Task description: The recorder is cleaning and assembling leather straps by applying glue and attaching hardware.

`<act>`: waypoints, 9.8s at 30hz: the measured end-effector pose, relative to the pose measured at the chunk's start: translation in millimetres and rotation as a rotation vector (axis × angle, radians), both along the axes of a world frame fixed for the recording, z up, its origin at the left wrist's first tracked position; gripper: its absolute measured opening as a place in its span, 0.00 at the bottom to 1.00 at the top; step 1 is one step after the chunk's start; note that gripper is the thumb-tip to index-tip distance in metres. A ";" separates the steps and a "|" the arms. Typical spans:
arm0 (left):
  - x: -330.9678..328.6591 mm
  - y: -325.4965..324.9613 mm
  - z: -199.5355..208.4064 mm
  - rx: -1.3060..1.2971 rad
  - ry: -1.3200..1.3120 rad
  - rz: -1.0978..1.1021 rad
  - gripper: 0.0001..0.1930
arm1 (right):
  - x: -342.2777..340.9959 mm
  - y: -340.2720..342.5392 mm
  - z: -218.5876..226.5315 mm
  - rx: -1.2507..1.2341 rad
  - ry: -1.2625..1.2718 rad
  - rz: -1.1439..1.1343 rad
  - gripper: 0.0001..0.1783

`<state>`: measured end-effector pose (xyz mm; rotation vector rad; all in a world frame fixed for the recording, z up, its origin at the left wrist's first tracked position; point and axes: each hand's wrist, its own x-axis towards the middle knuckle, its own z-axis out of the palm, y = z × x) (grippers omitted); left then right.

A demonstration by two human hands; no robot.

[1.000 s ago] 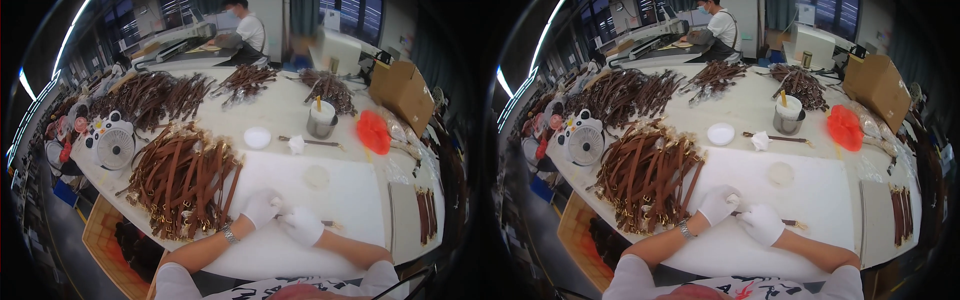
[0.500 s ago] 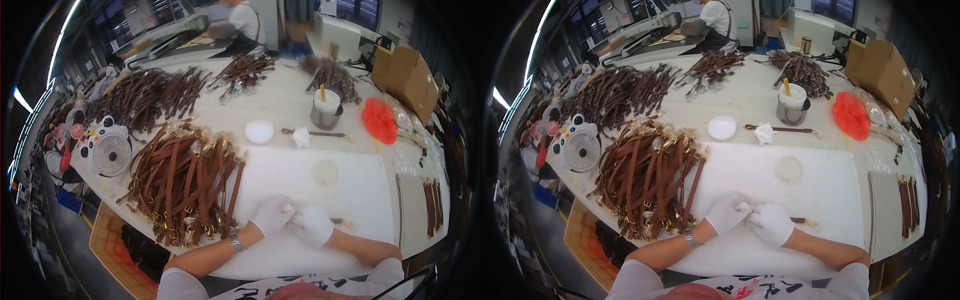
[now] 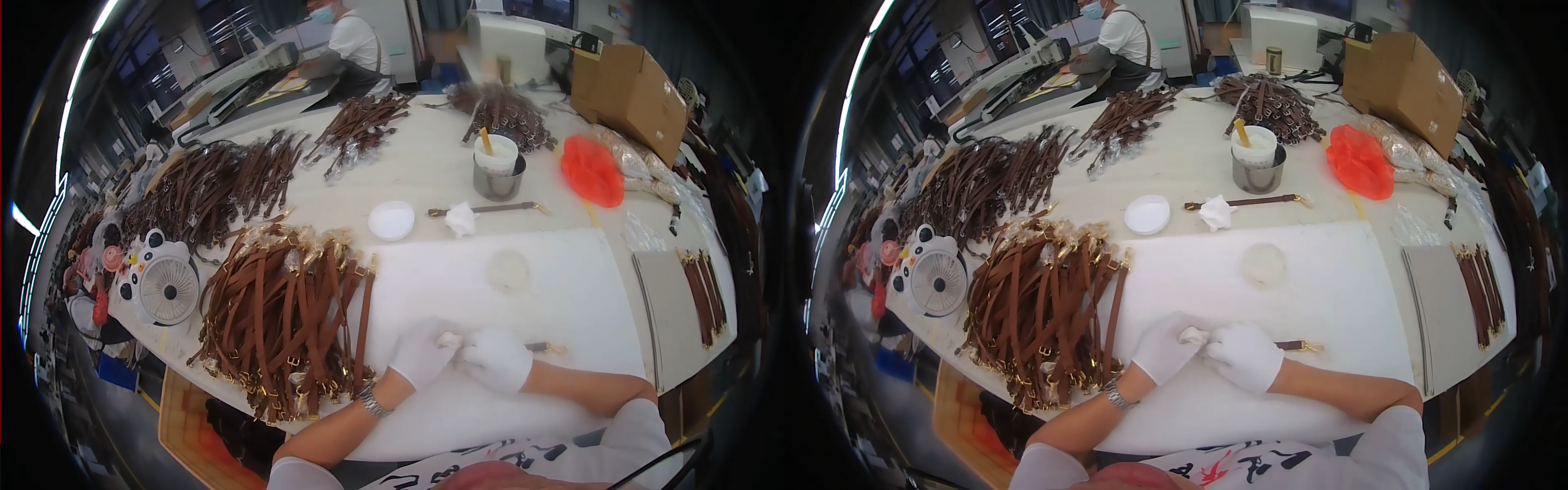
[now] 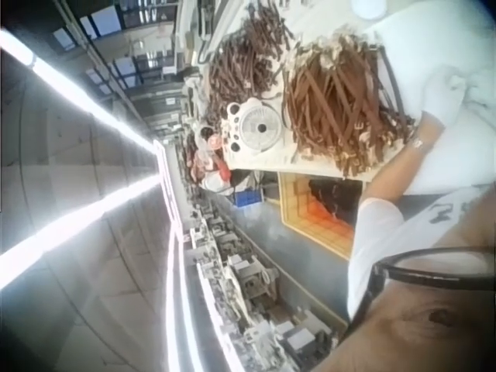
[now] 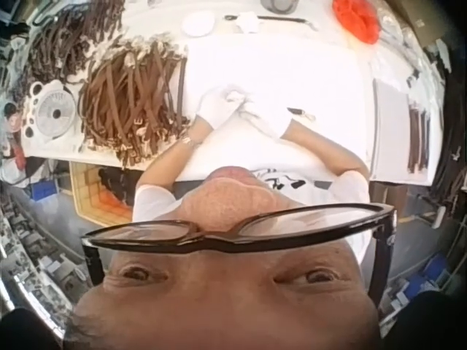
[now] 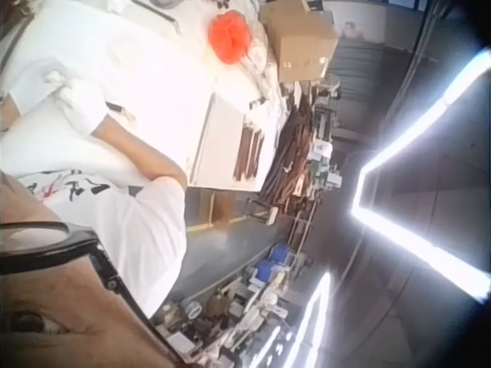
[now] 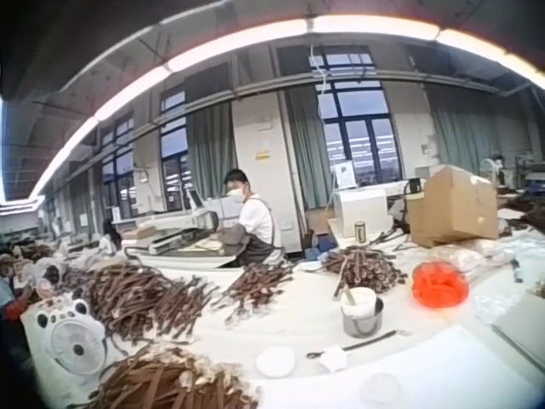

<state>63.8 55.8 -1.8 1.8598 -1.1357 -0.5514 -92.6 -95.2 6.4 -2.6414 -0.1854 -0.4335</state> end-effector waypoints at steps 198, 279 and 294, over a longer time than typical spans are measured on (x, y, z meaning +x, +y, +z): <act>22.8 -50.7 -23.2 -0.159 0.293 0.330 0.08 | -487.0 -258.5 12.4 -0.412 0.356 -1.500 0.21; 3.5 3.2 42.3 -0.460 0.951 -0.470 0.52 | -16.8 -39.4 135.7 0.332 0.326 -0.243 0.19; 29.8 59.1 38.4 0.029 0.823 -0.311 0.32 | -121.3 -74.2 -2.9 -0.284 0.019 -0.133 0.19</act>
